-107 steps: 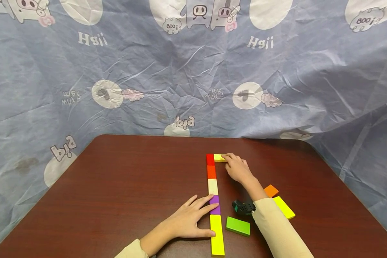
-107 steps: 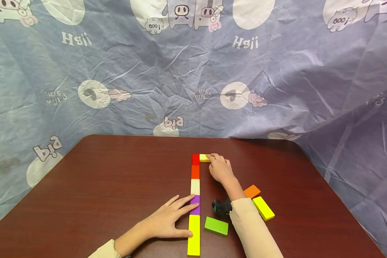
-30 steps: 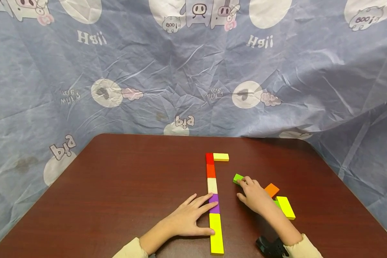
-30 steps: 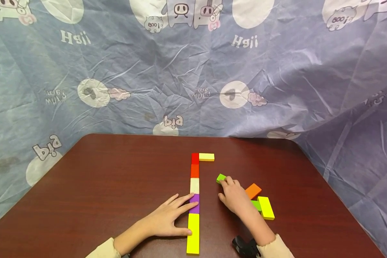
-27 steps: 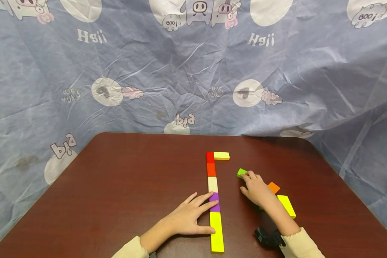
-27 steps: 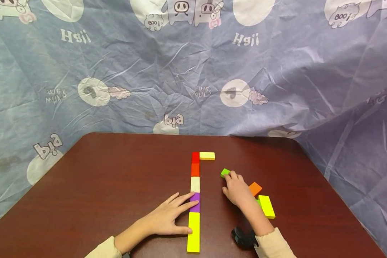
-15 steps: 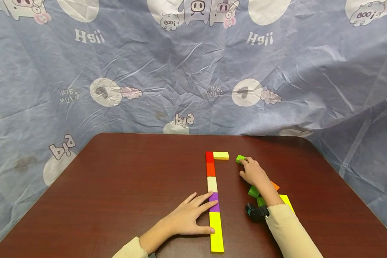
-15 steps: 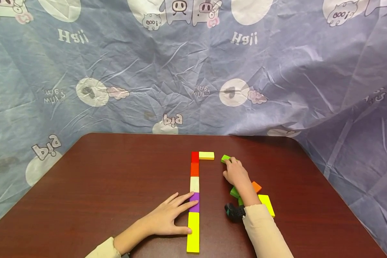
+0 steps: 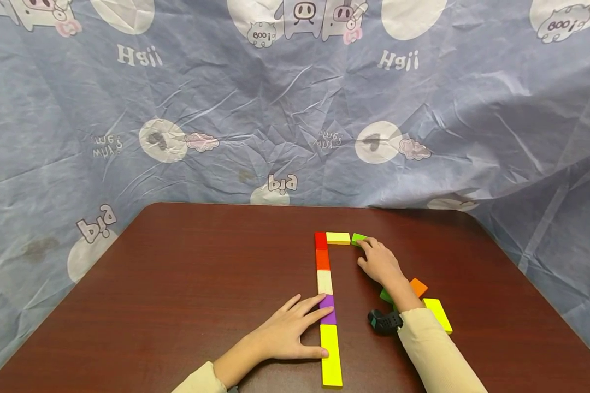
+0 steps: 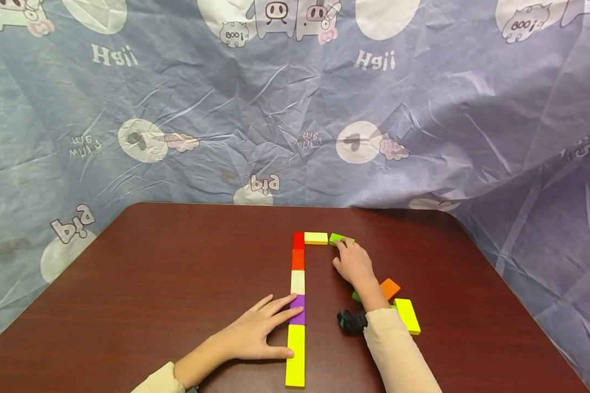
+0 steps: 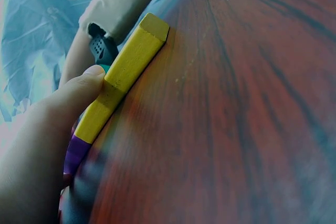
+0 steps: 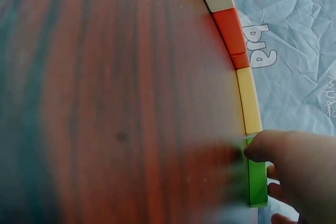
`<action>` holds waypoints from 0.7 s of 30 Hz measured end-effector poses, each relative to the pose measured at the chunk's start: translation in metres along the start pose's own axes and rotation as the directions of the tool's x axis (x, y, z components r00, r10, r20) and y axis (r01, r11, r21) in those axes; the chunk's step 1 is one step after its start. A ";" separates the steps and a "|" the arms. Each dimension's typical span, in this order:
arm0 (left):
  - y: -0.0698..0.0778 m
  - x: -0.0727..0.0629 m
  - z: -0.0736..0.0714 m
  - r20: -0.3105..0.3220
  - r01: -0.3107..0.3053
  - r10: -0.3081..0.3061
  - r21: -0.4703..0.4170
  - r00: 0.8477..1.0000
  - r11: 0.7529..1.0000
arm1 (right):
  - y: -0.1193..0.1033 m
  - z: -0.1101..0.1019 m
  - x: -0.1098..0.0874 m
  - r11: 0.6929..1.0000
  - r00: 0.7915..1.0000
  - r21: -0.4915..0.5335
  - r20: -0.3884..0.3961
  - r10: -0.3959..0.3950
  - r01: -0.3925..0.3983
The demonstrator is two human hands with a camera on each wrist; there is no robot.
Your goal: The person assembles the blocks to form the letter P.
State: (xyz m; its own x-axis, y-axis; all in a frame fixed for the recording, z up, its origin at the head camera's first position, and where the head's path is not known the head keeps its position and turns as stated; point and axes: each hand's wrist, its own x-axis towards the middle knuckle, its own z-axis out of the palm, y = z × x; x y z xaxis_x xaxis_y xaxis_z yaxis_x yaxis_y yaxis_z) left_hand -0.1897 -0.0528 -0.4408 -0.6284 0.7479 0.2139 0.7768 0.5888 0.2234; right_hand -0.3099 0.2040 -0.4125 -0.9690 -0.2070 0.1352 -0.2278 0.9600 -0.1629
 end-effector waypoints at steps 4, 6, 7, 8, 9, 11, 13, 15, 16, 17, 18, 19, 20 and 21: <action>0.000 0.000 0.000 0.004 0.005 -0.005 -0.002 1.000 1.000 | -0.002 -0.001 -0.001 1.000 1.000 -0.012 -0.017 0.000 0.000; -0.001 0.000 0.000 0.007 0.008 -0.008 -0.007 1.000 1.000 | -0.003 0.000 -0.001 1.000 1.000 -0.009 -0.030 0.000 0.000; -0.001 0.000 0.000 0.006 0.009 -0.009 -0.007 1.000 1.000 | -0.003 0.000 -0.002 1.000 0.999 -0.007 -0.038 -0.002 0.001; -0.001 0.000 0.000 0.006 0.010 -0.010 -0.006 1.000 1.000 | -0.004 0.000 -0.002 1.000 0.999 -0.001 -0.042 -0.001 0.001; -0.001 0.000 0.001 0.004 0.009 -0.009 -0.005 1.000 1.000 | -0.004 0.001 -0.002 1.000 0.999 0.003 -0.046 0.000 0.000; -0.001 0.000 0.001 0.004 0.010 -0.010 -0.006 1.000 1.000 | -0.004 0.002 -0.002 1.000 0.999 0.011 -0.051 0.005 -0.004; -0.002 0.000 0.002 0.003 0.007 -0.007 -0.003 1.000 1.000 | -0.005 0.002 -0.003 1.000 0.999 0.016 -0.049 0.012 -0.011; -0.002 0.000 0.002 0.002 0.005 -0.005 -0.001 1.000 1.000 | -0.005 0.003 -0.003 1.000 0.999 0.021 -0.045 0.018 -0.017; -0.002 0.000 0.003 0.003 0.005 -0.005 0.000 1.000 1.000 | -0.006 0.003 -0.003 0.999 0.999 0.026 -0.043 0.021 -0.020; -0.002 0.000 0.003 0.003 0.005 -0.005 -0.001 1.000 1.000 | -0.006 0.004 -0.003 1.000 0.999 0.025 -0.043 0.020 -0.019; -0.002 0.000 0.003 0.003 0.004 -0.004 0.000 1.000 1.000 | -0.006 0.004 -0.003 0.999 0.999 0.028 -0.041 0.021 -0.020; -0.002 0.000 0.003 0.003 0.005 -0.005 0.001 1.000 1.000 | -0.006 0.004 -0.004 0.999 0.999 0.029 -0.041 0.020 -0.019; -0.002 0.000 0.003 0.003 0.005 -0.005 0.001 1.000 1.000 | -0.006 0.004 -0.004 0.999 0.999 0.030 -0.042 0.020 -0.019; -0.002 0.000 0.003 0.004 0.006 -0.006 0.001 1.000 1.000 | -0.006 0.004 -0.004 0.999 0.999 0.028 -0.044 0.019 -0.018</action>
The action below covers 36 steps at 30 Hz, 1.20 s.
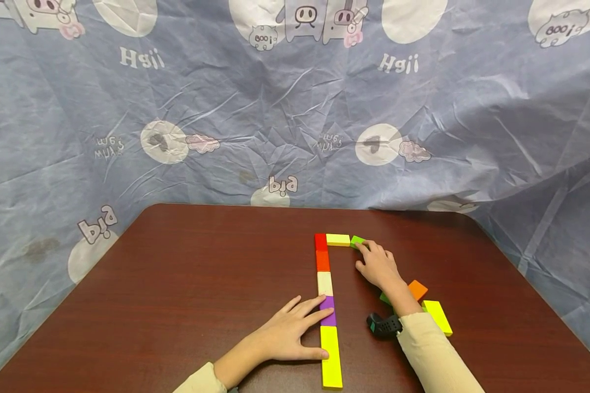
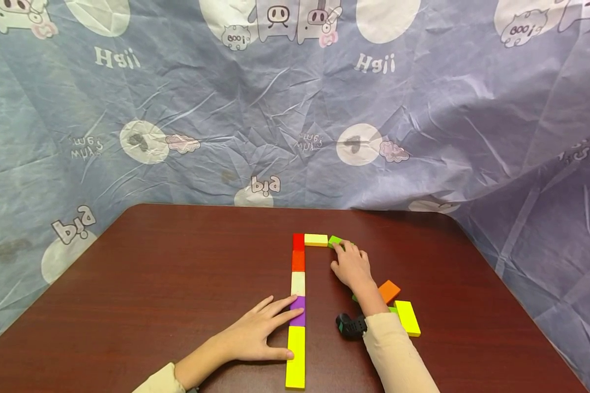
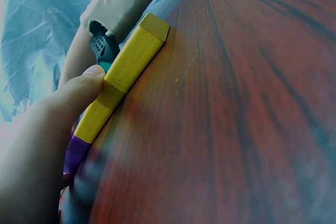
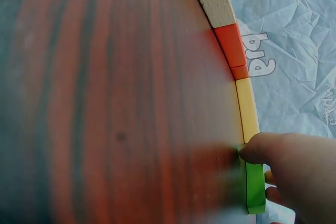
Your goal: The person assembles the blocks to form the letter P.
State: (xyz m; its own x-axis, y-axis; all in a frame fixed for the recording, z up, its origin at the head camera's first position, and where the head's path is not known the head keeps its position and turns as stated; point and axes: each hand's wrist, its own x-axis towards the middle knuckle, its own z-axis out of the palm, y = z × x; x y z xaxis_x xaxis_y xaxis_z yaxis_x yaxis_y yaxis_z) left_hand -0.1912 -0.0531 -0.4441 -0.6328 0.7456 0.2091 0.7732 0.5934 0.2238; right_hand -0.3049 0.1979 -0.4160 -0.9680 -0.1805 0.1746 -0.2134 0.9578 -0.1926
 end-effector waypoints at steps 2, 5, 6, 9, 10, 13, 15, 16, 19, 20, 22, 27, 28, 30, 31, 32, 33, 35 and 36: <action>0.000 0.000 -0.001 0.002 0.000 0.000 -0.001 1.000 1.000 | 0.000 0.001 -0.001 1.000 1.000 -0.002 -0.003 -0.001 0.001; 0.001 0.000 -0.002 0.003 0.000 0.000 -0.006 1.000 1.000 | 0.001 0.001 -0.002 1.000 1.000 0.011 -0.007 0.002 -0.002; 0.001 0.000 -0.002 0.003 -0.001 0.001 -0.007 1.000 1.000 | 0.001 0.000 -0.003 1.000 1.000 0.019 -0.006 0.004 -0.004; 0.002 0.000 -0.001 -0.001 -0.006 0.006 -0.005 1.000 1.000 | 0.003 -0.005 -0.007 0.999 1.000 0.053 0.006 0.012 -0.012; 0.002 0.000 -0.001 -0.004 -0.007 0.007 -0.003 1.000 1.000 | 0.004 -0.007 -0.008 0.998 1.000 0.062 0.011 0.013 -0.014; 0.003 0.000 0.001 -0.009 -0.011 0.011 0.004 1.000 1.000 | 0.007 -0.016 -0.015 0.997 1.000 0.080 0.013 0.013 -0.015; 0.003 0.000 0.002 -0.012 -0.011 0.011 0.006 1.000 1.000 | 0.010 -0.023 -0.022 0.997 1.000 0.080 0.009 0.011 -0.012; 0.003 0.000 0.002 -0.014 -0.012 0.012 0.008 1.000 1.000 | 0.011 -0.026 -0.026 0.997 1.000 0.076 0.005 0.008 -0.009; 0.003 0.000 0.001 -0.019 -0.009 0.009 0.015 1.000 1.000 | 0.014 -0.034 -0.038 0.998 1.000 0.060 -0.006 -0.007 0.007; 0.003 -0.001 0.001 -0.019 -0.008 0.008 0.016 1.000 1.000 | 0.014 -0.036 -0.042 0.999 1.000 0.050 -0.007 -0.014 0.014; 0.003 -0.001 0.000 -0.019 -0.005 0.006 0.016 1.000 1.000 | 0.016 -0.040 -0.052 0.999 1.000 0.031 -0.013 -0.028 0.028; 0.002 -0.001 -0.001 -0.015 -0.003 0.003 0.011 1.000 1.000 | 0.017 -0.046 -0.077 0.998 0.999 -0.021 -0.004 -0.054 0.054; 0.002 -0.001 0.000 -0.014 -0.003 0.003 0.011 1.000 1.000 | 0.017 -0.046 -0.082 0.998 0.998 -0.030 0.006 -0.058 0.058; 0.001 -0.001 0.000 -0.017 -0.002 0.002 0.014 1.000 1.000 | 0.016 -0.046 -0.090 0.997 0.998 -0.045 0.020 -0.058 0.059; 0.001 -0.001 0.000 -0.019 -0.002 0.003 0.017 1.000 1.000 | 0.016 -0.046 -0.094 0.997 0.998 -0.051 0.029 -0.057 0.058; 0.001 -0.001 0.000 -0.020 -0.002 0.002 0.018 1.000 1.000 | 0.016 -0.046 -0.097 0.997 0.998 -0.058 0.034 -0.055 0.057; 0.001 -0.001 0.000 -0.021 -0.002 0.003 0.017 1.000 1.000 | 0.015 -0.045 -0.100 0.996 0.998 -0.065 0.038 -0.052 0.055; 0.002 -0.001 0.000 -0.017 -0.003 0.003 0.013 1.000 1.000 | 0.014 -0.043 -0.104 0.995 0.998 -0.080 0.034 -0.049 0.051; 0.002 0.000 0.000 -0.014 -0.002 0.002 0.008 1.000 1.000 | 0.014 -0.042 -0.105 0.995 0.998 -0.087 0.027 -0.049 0.051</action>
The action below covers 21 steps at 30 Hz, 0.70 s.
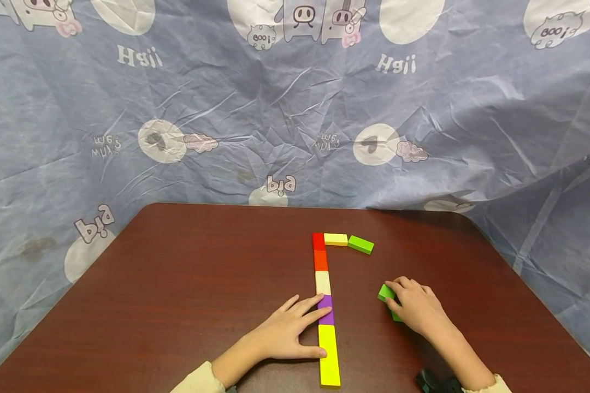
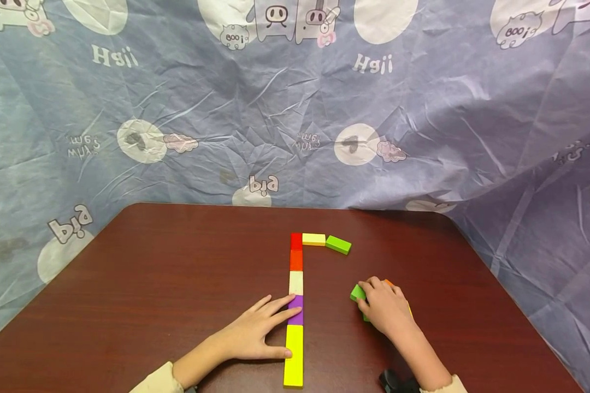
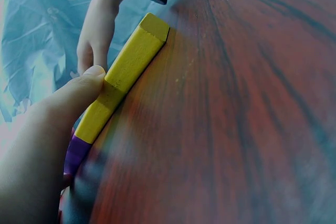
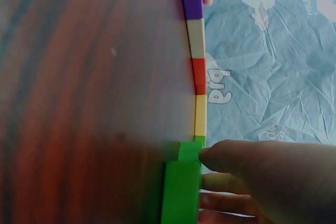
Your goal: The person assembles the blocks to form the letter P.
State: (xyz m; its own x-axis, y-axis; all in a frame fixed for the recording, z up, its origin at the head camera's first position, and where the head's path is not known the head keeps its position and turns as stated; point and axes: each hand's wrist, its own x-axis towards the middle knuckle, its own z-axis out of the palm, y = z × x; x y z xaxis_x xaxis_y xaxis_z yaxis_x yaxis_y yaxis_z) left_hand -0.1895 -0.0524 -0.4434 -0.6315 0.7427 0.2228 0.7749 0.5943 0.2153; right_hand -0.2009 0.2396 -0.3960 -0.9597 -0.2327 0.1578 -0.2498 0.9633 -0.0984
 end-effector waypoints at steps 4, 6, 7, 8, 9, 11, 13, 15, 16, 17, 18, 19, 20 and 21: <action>0.000 0.000 -0.001 0.010 0.006 -0.006 -0.004 1.000 1.000 | -0.001 0.004 0.002 1.000 1.000 -0.020 -0.030 -0.006 0.006; 0.001 0.000 -0.001 0.014 0.007 -0.007 -0.007 1.000 1.000 | 0.000 0.004 0.004 1.000 1.000 -0.015 -0.030 -0.008 0.008; 0.001 0.000 -0.001 0.017 0.006 -0.006 -0.011 1.000 1.000 | 0.001 0.004 0.004 1.000 1.000 -0.011 -0.027 -0.007 0.007; 0.002 0.001 -0.001 0.020 0.006 -0.006 -0.015 1.000 1.000 | 0.002 0.003 0.004 1.000 1.000 -0.007 -0.023 -0.005 0.005; 0.002 0.001 -0.001 0.023 0.008 -0.007 -0.020 1.000 1.000 | 0.004 0.001 0.004 1.000 1.000 -0.003 -0.021 -0.002 0.002; 0.002 0.001 -0.001 0.026 0.009 -0.009 -0.025 1.000 1.000 | 0.007 -0.002 0.003 1.000 1.000 0.007 -0.026 0.006 -0.006; 0.002 0.001 -0.001 0.024 0.011 -0.010 -0.022 1.000 1.000 | 0.008 -0.005 0.001 1.000 0.999 0.008 -0.032 0.007 -0.007; 0.002 0.001 -0.002 0.018 0.011 -0.010 -0.014 1.000 1.000 | 0.008 -0.007 -0.001 1.000 1.000 0.006 -0.032 0.001 -0.001; 0.002 0.001 -0.002 0.015 0.009 -0.009 -0.013 1.000 1.000 | 0.007 -0.008 -0.002 1.000 1.000 0.006 -0.026 -0.006 0.006; 0.001 0.001 -0.001 0.014 0.009 -0.008 -0.013 1.000 1.000 | 0.005 -0.008 -0.004 1.000 1.000 0.006 -0.022 -0.012 0.012; 0.001 0.001 -0.001 0.014 0.008 -0.008 -0.012 1.000 1.000 | 0.002 -0.008 -0.005 1.000 1.000 0.006 -0.018 -0.021 0.021; 0.001 0.001 -0.001 0.014 0.009 -0.008 -0.013 1.000 1.000 | -0.001 -0.008 -0.006 1.000 0.999 0.008 -0.018 -0.028 0.028; 0.001 0.001 -0.001 0.013 0.008 -0.008 -0.014 1.000 1.000 | -0.004 -0.007 -0.007 0.999 0.999 0.009 -0.021 -0.036 0.036; 0.001 0.001 -0.001 0.012 0.008 -0.008 -0.013 1.000 1.000 | -0.008 -0.006 -0.007 0.999 0.999 0.008 -0.028 -0.046 0.046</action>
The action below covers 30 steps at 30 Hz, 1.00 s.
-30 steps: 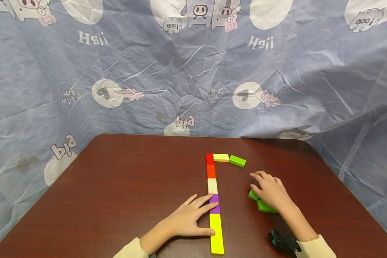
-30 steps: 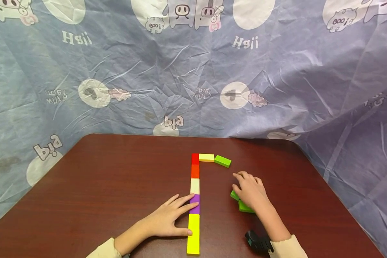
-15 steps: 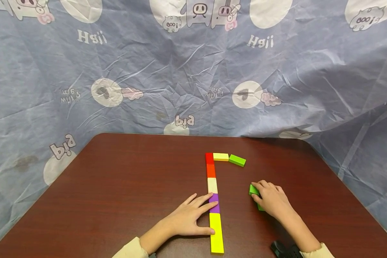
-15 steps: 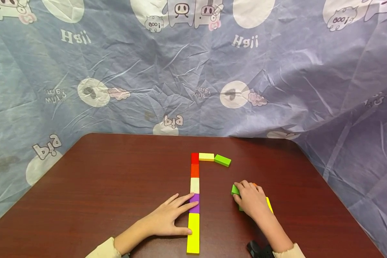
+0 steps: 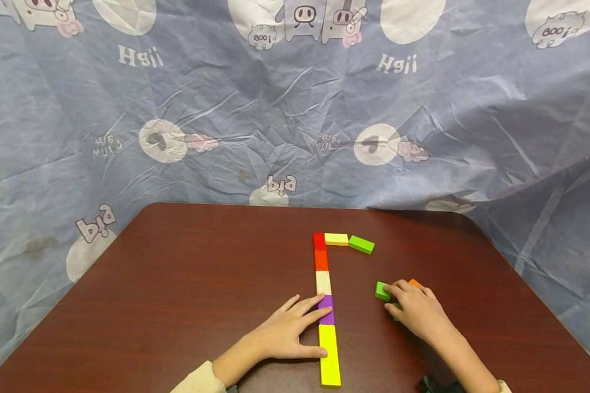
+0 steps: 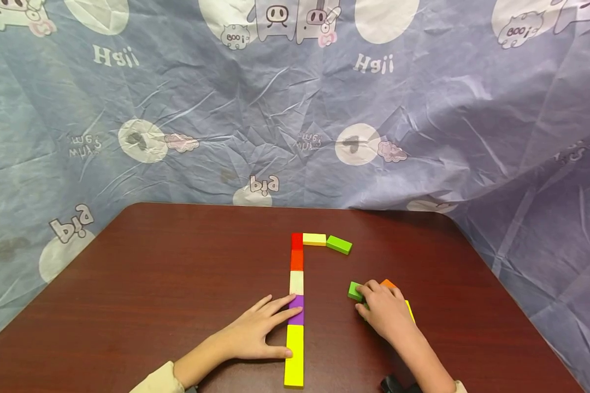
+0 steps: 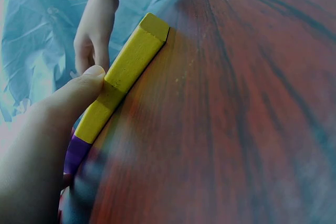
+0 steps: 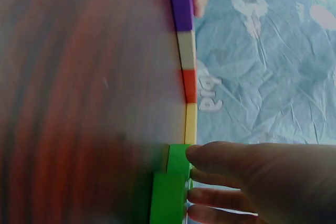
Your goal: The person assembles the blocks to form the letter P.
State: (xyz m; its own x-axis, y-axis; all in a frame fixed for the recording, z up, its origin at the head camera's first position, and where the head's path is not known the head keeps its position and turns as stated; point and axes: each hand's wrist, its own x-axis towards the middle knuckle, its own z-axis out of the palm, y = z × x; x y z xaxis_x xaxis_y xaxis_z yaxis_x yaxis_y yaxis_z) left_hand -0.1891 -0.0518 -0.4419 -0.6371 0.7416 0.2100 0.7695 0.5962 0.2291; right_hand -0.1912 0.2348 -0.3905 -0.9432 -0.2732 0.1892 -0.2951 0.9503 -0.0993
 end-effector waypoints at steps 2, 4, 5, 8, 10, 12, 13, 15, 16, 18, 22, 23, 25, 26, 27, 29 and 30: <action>0.000 0.000 0.000 -0.003 0.000 0.000 0.003 1.000 1.000 | -0.006 0.003 0.000 1.000 1.000 -0.004 -0.018 -0.021 0.021; 0.000 0.000 0.000 -0.005 -0.001 0.001 0.006 1.000 1.000 | -0.012 0.005 0.001 0.999 0.999 -0.011 -0.024 -0.047 0.047; 0.000 0.001 0.001 -0.007 -0.003 0.003 0.009 1.000 1.000 | -0.014 0.006 0.001 0.998 0.998 -0.011 -0.021 -0.059 0.059; 0.000 0.001 0.001 -0.008 -0.006 0.006 0.013 1.000 1.000 | -0.015 0.005 0.002 0.998 0.998 0.002 0.000 -0.065 0.065; 0.001 0.001 0.002 -0.011 -0.009 0.009 0.016 1.000 1.000 | -0.012 0.002 0.001 0.999 0.999 0.008 0.006 -0.044 0.044; 0.001 0.001 0.002 -0.014 -0.009 0.010 0.020 1.000 1.000 | -0.007 -0.003 -0.001 1.000 1.000 -0.001 0.013 0.002 -0.002; 0.001 0.001 0.001 -0.015 -0.009 0.010 0.021 1.000 1.000 | -0.005 -0.006 -0.002 1.000 1.000 -0.014 0.013 0.026 -0.026; 0.001 0.000 0.001 -0.015 -0.008 0.009 0.021 1.000 1.000 | 0.001 -0.009 -0.003 0.995 0.996 -0.056 0.027 0.082 -0.080; 0.000 0.000 0.001 -0.015 -0.007 0.008 0.019 1.000 1.000 | 0.003 -0.011 -0.004 0.991 0.993 -0.075 0.045 0.110 -0.107; 0.000 0.000 0.001 -0.013 -0.006 0.006 0.015 1.000 1.000 | 0.007 -0.012 -0.005 0.984 0.986 -0.112 0.067 0.150 -0.142; -0.001 0.000 0.002 -0.019 -0.007 0.007 0.012 1.000 1.000 | 0.011 -0.011 -0.002 0.980 0.983 -0.124 0.087 0.165 -0.153; -0.001 0.000 0.002 -0.021 -0.007 0.007 0.013 1.000 1.000 | 0.012 -0.010 -0.001 0.982 0.985 -0.116 0.079 0.157 -0.147; -0.001 0.000 0.001 -0.023 -0.008 0.009 0.015 1.000 1.000 | 0.013 -0.007 0.003 0.986 0.987 -0.090 0.066 0.147 -0.141; -0.001 0.000 0.001 -0.021 -0.008 0.008 0.013 1.000 1.000 | 0.014 -0.005 0.005 0.987 0.988 -0.075 0.058 0.145 -0.140; -0.001 0.000 0.001 -0.021 -0.008 0.008 0.010 1.000 1.000 | 0.015 -0.003 0.007 0.988 0.988 -0.056 0.050 0.145 -0.142; -0.001 0.000 0.000 -0.018 -0.007 0.007 0.011 1.000 1.000 | 0.017 0.001 0.013 0.988 0.988 -0.023 0.028 0.152 -0.152; -0.001 0.000 0.000 -0.016 -0.007 0.007 0.011 1.000 1.000 | 0.019 0.003 0.016 0.988 0.988 -0.009 0.016 0.157 -0.157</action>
State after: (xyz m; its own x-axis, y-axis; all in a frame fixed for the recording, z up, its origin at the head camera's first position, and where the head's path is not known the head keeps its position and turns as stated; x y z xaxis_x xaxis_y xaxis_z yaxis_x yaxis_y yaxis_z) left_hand -0.1896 -0.0523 -0.4423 -0.6323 0.7407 0.2269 0.7743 0.5943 0.2175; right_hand -0.2120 0.2479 -0.3926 -0.9801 -0.1233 0.1553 -0.1425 0.9826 -0.1191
